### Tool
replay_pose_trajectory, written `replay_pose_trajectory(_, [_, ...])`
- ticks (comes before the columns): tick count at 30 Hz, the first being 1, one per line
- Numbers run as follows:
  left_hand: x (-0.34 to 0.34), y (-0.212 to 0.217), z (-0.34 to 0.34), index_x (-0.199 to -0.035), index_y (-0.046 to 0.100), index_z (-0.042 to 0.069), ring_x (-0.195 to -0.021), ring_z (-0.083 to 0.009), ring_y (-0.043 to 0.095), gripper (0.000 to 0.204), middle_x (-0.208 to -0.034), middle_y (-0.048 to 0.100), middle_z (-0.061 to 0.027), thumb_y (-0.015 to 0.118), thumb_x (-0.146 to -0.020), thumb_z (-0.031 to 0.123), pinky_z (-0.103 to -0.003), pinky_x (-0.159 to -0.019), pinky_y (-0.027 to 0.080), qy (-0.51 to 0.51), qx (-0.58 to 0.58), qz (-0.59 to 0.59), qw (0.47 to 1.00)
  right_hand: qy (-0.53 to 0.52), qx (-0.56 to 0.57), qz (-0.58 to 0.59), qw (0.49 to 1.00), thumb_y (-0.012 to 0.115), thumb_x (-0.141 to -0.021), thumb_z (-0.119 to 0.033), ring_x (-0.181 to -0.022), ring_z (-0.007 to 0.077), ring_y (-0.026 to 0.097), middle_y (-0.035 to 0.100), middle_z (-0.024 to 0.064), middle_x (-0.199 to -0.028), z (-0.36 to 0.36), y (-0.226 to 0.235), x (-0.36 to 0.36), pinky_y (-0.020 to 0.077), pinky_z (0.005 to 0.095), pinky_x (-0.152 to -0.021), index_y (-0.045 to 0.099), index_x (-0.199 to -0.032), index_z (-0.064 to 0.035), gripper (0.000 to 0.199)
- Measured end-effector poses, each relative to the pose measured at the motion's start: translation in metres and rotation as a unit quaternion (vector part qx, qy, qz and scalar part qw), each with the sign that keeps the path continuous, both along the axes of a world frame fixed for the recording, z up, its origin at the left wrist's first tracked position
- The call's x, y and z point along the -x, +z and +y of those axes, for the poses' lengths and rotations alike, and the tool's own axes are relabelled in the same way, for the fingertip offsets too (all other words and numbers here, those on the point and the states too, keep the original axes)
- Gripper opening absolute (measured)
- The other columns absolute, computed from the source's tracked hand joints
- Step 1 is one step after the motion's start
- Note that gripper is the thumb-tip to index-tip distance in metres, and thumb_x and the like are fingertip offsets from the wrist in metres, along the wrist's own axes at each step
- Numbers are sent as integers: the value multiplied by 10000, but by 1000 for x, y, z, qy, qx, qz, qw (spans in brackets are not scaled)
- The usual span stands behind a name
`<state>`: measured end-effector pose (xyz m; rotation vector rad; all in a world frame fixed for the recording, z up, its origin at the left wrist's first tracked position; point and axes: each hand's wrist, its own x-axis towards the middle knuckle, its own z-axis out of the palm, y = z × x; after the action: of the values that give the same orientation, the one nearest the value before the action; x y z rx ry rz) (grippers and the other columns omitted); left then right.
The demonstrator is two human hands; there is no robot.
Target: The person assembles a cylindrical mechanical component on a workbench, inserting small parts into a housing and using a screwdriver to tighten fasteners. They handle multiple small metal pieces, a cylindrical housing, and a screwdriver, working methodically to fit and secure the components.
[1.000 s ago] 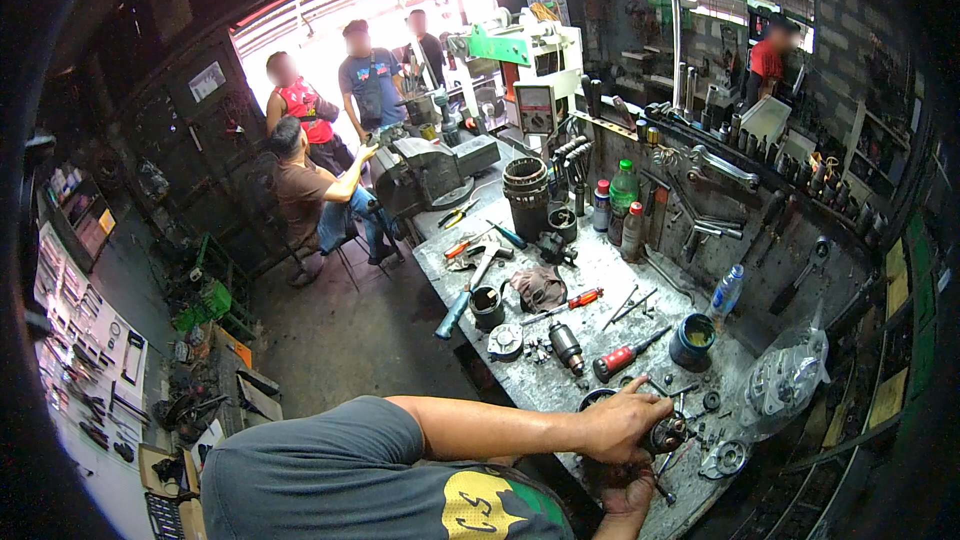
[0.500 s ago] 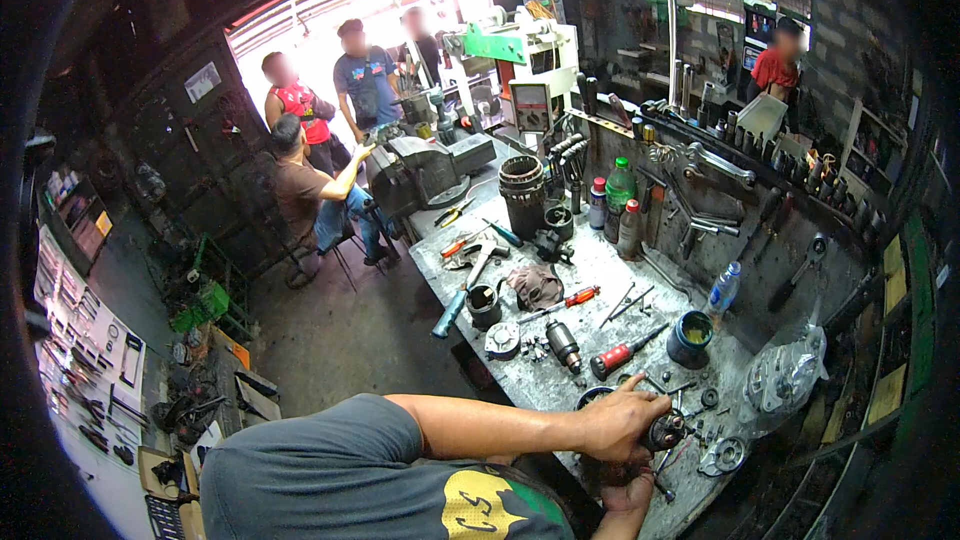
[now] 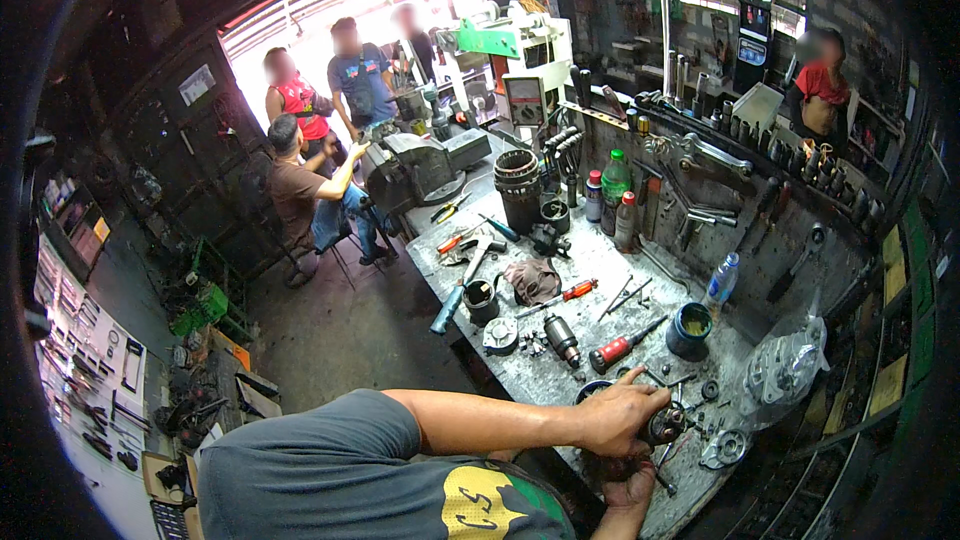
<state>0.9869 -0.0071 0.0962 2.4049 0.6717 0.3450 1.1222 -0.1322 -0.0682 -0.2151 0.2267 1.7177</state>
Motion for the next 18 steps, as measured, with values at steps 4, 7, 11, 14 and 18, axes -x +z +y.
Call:
replay_pose_trajectory(4, [0,-3,1,-1568,443,-82,-1376,-437,637,1021,-1324,714,-285,922,-746,289,-621,-1358,213,-4,-32,13,999,-20,29,-48,998,647,-1062,-274,-1255,356,701,745,196,-1365,-3,-5,-3,547,538,-1132,695,-1391,-17,420])
replay_pose_trajectory(7, [0,-4,3,-1404,566,6,-1291,-443,661,809,-1275,710,-251,928,-779,372,-649,-1318,266,-7,-66,-7,998,-6,68,22,997,682,-973,-210,-1018,330,726,773,156,-1090,-4,-15,-8,584,511,-1002,757,-1193,-26,296])
replay_pose_trajectory(11, [-2,-1,4,-1365,574,13,-1287,-445,658,788,-1253,700,-243,930,-782,407,-636,-1323,266,2,-53,21,998,21,-78,47,996,652,-967,-267,-1005,321,760,804,175,-1100,-4,-32,-10,626,480,-971,793,-1064,24,337])
replay_pose_trajectory(14, [-3,5,3,-1360,549,0,-1321,-453,647,791,-1258,711,-271,923,-806,422,-628,-1318,265,-12,-32,39,999,-3,-50,-68,996,608,-972,-220,-1102,353,765,803,190,-1182,-9,-36,-8,596,505,-1077,780,-1176,43,375])
replay_pose_trajectory(18, [-4,10,4,-1284,551,10,-1280,-437,661,714,-1202,705,-221,926,-802,380,-634,-1324,256,-6,-27,41,999,-3,-33,-62,998,601,-980,-218,-1097,349,765,802,197,-1167,-8,-36,-4,603,491,-1058,779,-1175,36,366])
